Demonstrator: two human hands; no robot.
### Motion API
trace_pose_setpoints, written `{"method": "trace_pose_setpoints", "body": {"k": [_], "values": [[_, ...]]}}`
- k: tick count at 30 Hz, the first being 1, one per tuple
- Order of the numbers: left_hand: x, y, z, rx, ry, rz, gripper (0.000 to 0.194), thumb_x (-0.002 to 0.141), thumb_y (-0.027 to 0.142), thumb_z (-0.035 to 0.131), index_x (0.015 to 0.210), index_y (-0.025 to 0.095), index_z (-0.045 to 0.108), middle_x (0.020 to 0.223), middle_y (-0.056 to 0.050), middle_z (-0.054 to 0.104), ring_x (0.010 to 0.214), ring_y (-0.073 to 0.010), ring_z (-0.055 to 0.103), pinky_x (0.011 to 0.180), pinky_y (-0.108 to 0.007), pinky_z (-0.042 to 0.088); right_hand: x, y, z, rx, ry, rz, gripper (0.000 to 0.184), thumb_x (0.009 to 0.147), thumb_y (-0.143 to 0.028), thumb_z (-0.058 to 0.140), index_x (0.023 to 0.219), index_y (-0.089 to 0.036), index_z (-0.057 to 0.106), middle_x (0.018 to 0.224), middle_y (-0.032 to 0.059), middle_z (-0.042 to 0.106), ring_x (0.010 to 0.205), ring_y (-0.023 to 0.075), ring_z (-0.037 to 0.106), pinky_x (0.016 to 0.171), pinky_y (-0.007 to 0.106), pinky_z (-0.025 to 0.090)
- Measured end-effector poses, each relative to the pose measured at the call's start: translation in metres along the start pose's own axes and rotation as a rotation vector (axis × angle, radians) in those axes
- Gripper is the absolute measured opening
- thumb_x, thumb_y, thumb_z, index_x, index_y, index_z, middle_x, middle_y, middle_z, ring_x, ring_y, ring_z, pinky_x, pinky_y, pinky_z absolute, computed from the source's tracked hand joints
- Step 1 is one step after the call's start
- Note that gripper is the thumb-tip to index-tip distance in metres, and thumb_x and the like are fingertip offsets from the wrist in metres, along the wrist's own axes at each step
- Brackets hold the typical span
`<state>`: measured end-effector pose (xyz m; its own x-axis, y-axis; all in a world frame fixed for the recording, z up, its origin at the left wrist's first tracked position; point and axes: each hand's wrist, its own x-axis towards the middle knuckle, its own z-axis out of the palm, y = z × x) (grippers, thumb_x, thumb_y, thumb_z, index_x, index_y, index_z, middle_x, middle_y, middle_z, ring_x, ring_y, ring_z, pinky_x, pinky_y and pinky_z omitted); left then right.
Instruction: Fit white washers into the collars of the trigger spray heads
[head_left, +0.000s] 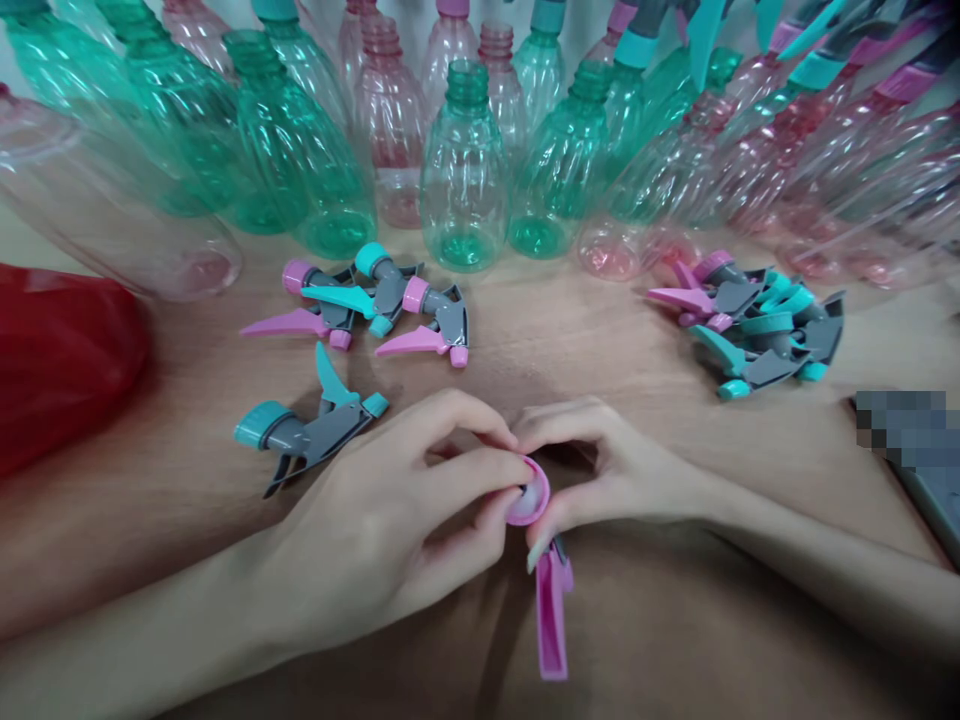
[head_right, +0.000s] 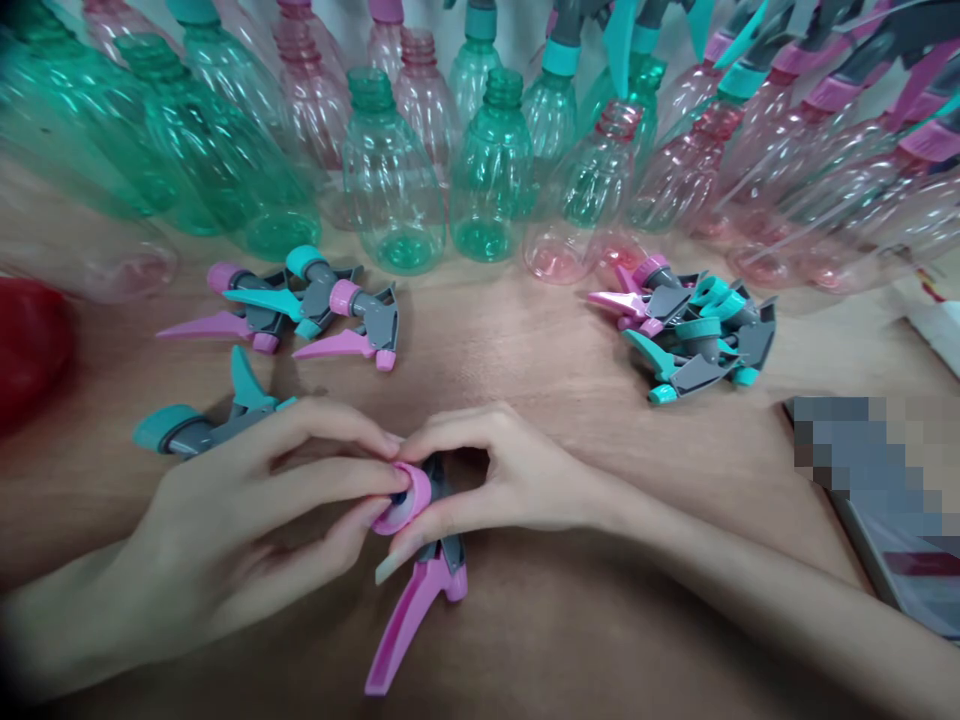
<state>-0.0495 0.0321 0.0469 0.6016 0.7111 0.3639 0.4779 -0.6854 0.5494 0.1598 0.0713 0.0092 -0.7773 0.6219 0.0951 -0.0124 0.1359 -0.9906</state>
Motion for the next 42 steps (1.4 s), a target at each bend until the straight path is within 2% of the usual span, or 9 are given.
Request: {"method": "trace_pose_setpoints", "body": {"k": [6, 9, 13, 17, 20, 23, 30, 35, 42], "values": [[-0.001, -0.004, -0.003, 0.076, -0.073, 0.088, 0.023, 0.086, 0.013, 0.053, 0.107, 0.02, 0.061, 0.105, -0.005, 0.059, 0.081, -0.0141, 0.062, 0.067, -0.023, 0.053, 0.001, -0.005, -0.009, 0.042, -0.137, 0.044, 0.026, 0.072, -0.028, 0.078, 0.096, -0.018, 0.073, 0.088, 0.0008, 0.067, 0.088, 0.0153, 0.062, 0.083, 0.028, 0.049], [0.0, -0.004, -0.005, 0.08, -0.132, 0.118, 0.019, 0.088, 0.014, 0.051, 0.103, 0.021, 0.061, 0.104, -0.005, 0.06, 0.08, -0.0148, 0.06, 0.066, -0.024, 0.052, 0.001, -0.006, -0.009, 0.07, -0.195, 0.044, 0.024, 0.072, -0.027, 0.078, 0.093, -0.018, 0.073, 0.093, 0.0012, 0.067, 0.087, 0.0143, 0.063, 0.087, 0.028, 0.048], [0.0, -0.003, -0.002, -0.042, -0.141, 0.106, 0.019, 0.087, 0.013, 0.052, 0.099, 0.023, 0.063, 0.101, -0.004, 0.06, 0.082, -0.0154, 0.058, 0.067, -0.025, 0.051, 0.002, -0.007, -0.008, 0.142, -0.274, 0.078, 0.021, 0.071, -0.025, 0.078, 0.09, -0.018, 0.073, 0.095, 0.0012, 0.068, 0.091, 0.0146, 0.064, 0.088, 0.027, 0.049], [0.0, -0.001, 0.001, -0.153, -0.148, 0.086, 0.019, 0.084, 0.009, 0.055, 0.094, 0.022, 0.064, 0.096, -0.004, 0.06, 0.087, -0.017, 0.057, 0.073, -0.027, 0.051, 0.004, -0.006, -0.006, 0.211, -0.33, 0.019, 0.018, 0.069, -0.022, 0.079, 0.086, -0.018, 0.074, 0.093, 0.0014, 0.07, 0.093, 0.015, 0.064, 0.089, 0.028, 0.049], [0.003, 0.002, -0.002, -0.141, -0.143, 0.078, 0.018, 0.084, 0.009, 0.055, 0.094, 0.021, 0.064, 0.096, -0.004, 0.06, 0.085, -0.0161, 0.058, 0.07, -0.026, 0.052, 0.004, -0.004, -0.006, 0.223, -0.313, 0.027, 0.019, 0.071, -0.022, 0.078, 0.089, -0.017, 0.074, 0.093, 0.0017, 0.07, 0.092, 0.0144, 0.064, 0.088, 0.027, 0.049], [0.007, 0.007, -0.008, -0.1, -0.159, 0.006, 0.017, 0.085, 0.01, 0.053, 0.094, 0.021, 0.063, 0.097, -0.004, 0.057, 0.079, -0.0137, 0.059, 0.066, -0.024, 0.051, 0.004, -0.003, -0.007, 0.246, -0.306, 0.046, 0.019, 0.073, -0.025, 0.077, 0.091, -0.019, 0.074, 0.094, 0.0014, 0.07, 0.091, 0.0145, 0.065, 0.087, 0.027, 0.05], [0.008, 0.014, -0.008, -0.089, -0.236, -0.044, 0.016, 0.087, 0.013, 0.051, 0.094, 0.021, 0.063, 0.099, -0.002, 0.055, 0.078, -0.0122, 0.058, 0.068, -0.024, 0.05, 0.005, -0.004, -0.007, 0.252, -0.321, 0.017, 0.022, 0.07, -0.022, 0.08, 0.09, -0.018, 0.074, 0.095, 0.0017, 0.071, 0.095, 0.015, 0.064, 0.089, 0.027, 0.049], [0.006, 0.016, -0.006, -0.105, -0.246, -0.04, 0.014, 0.088, 0.013, 0.051, 0.092, 0.02, 0.063, 0.098, -0.002, 0.055, 0.083, -0.0129, 0.058, 0.071, -0.023, 0.05, 0.003, -0.004, -0.004, 0.219, -0.29, 0.038, 0.025, 0.065, -0.023, 0.083, 0.087, -0.017, 0.073, 0.09, 0.0006, 0.069, 0.09, 0.0152, 0.063, 0.086, 0.029, 0.05], [0.01, 0.017, -0.011, -0.03, -0.275, -0.036, 0.018, 0.081, 0.01, 0.051, 0.091, 0.021, 0.062, 0.096, -0.003, 0.055, 0.083, -0.015, 0.055, 0.066, -0.025, 0.048, 0.0, -0.001, -0.001, 0.15, -0.216, -0.017, 0.03, 0.061, -0.029, 0.085, 0.087, -0.019, 0.073, 0.099, 0.0013, 0.066, 0.094, 0.0154, 0.061, 0.091, 0.03, 0.047]]}}
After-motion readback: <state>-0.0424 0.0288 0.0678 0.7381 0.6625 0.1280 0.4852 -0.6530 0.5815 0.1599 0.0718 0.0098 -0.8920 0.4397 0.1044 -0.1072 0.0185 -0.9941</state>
